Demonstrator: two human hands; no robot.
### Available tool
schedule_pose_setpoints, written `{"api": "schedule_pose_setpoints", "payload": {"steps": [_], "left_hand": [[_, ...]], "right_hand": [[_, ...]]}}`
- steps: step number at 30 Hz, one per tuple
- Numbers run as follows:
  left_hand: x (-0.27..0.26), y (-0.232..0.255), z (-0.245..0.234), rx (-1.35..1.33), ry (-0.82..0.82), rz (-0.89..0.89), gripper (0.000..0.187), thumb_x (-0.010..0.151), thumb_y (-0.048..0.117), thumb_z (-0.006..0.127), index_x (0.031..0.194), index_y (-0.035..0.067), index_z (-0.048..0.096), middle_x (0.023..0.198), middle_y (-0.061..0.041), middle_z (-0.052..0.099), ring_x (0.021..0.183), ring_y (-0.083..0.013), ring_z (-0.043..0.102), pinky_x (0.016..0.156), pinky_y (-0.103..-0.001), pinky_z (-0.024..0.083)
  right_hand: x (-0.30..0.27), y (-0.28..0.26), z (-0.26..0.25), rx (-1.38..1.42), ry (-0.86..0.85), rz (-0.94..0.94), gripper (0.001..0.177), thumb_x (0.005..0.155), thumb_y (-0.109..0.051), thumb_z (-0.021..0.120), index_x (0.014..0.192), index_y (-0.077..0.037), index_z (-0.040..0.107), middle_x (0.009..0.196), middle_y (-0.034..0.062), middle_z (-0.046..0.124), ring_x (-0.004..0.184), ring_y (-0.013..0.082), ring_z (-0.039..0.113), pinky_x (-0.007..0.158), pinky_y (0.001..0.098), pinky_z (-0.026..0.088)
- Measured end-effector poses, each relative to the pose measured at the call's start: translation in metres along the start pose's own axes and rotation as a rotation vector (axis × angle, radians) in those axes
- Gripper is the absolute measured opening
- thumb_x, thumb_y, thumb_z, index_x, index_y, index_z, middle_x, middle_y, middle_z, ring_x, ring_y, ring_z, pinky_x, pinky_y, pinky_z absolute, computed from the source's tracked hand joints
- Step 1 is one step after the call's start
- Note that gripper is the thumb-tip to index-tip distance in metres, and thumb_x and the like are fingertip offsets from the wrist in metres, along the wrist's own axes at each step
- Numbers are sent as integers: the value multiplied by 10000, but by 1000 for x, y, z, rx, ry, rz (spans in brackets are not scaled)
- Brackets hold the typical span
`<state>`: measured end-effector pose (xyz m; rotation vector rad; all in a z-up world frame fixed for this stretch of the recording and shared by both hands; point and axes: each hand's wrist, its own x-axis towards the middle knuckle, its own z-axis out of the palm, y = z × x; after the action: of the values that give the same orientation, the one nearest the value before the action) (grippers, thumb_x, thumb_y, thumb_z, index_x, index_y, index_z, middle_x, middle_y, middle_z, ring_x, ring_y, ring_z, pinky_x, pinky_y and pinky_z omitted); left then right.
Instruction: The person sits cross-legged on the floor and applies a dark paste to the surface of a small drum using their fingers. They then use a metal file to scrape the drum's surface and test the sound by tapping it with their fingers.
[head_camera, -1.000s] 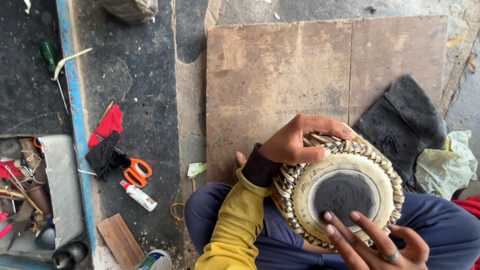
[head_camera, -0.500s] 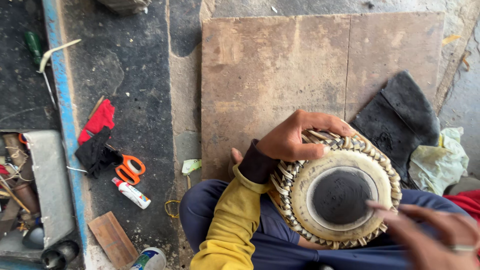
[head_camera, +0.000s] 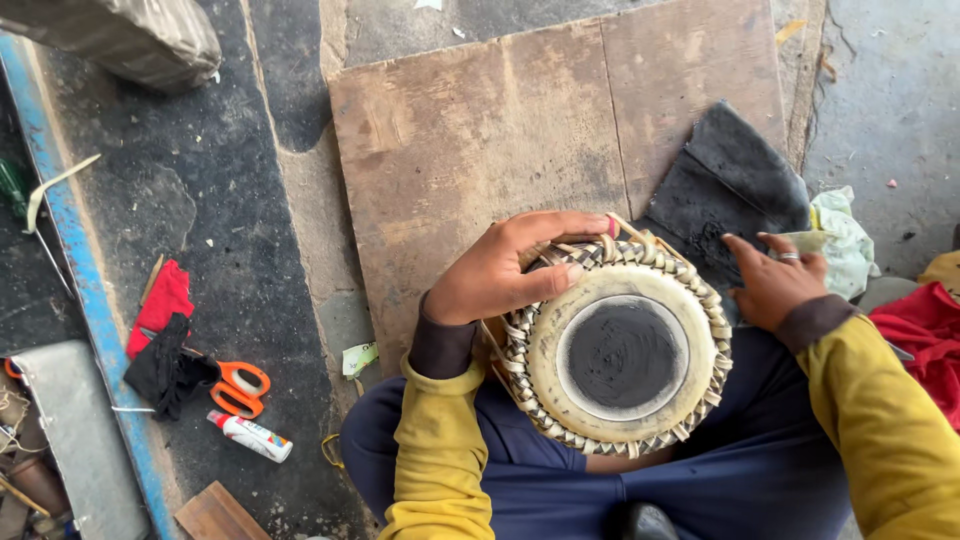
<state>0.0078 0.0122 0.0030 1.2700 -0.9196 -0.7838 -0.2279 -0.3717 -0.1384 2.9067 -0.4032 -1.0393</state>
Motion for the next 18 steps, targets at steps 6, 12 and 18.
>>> {"api": "schedule_pose_setpoints", "payload": {"steps": [6, 12, 18], "left_hand": [[1, 5, 2, -26, 5, -20, 581, 1006, 426, 647, 1439, 41, 602, 1467, -128, 652, 1390, -254, 623, 1217, -386, 475], [0, 3, 1, -2, 11, -21, 575, 1006, 432, 652, 1430, 45, 620, 1480, -128, 651, 1406, -256, 615, 1232, -391, 466], [-2, 2, 2, -72, 12, -44, 557, 1014, 392, 659, 1442, 40, 598, 1478, -136, 646, 1405, -263, 613, 1236, -399, 464]], "right_hand": [[9, -16, -9, -84, -84, -37, 913, 860, -388, 710, 1621, -291, 216, 1404, -46, 625, 1565, 217, 228, 1104, 597, 234], [14, -20, -7, -145, -57, -84, 859, 877, -343, 684, 1611, -274, 244, 1413, -82, 622, 1503, 225, 330, 1077, 585, 261], [9, -21, -9, -119, -34, -118, 807, 841, -324, 701, 1567, -264, 353, 1301, -82, 693, 1464, 215, 373, 1029, 553, 289]]}}
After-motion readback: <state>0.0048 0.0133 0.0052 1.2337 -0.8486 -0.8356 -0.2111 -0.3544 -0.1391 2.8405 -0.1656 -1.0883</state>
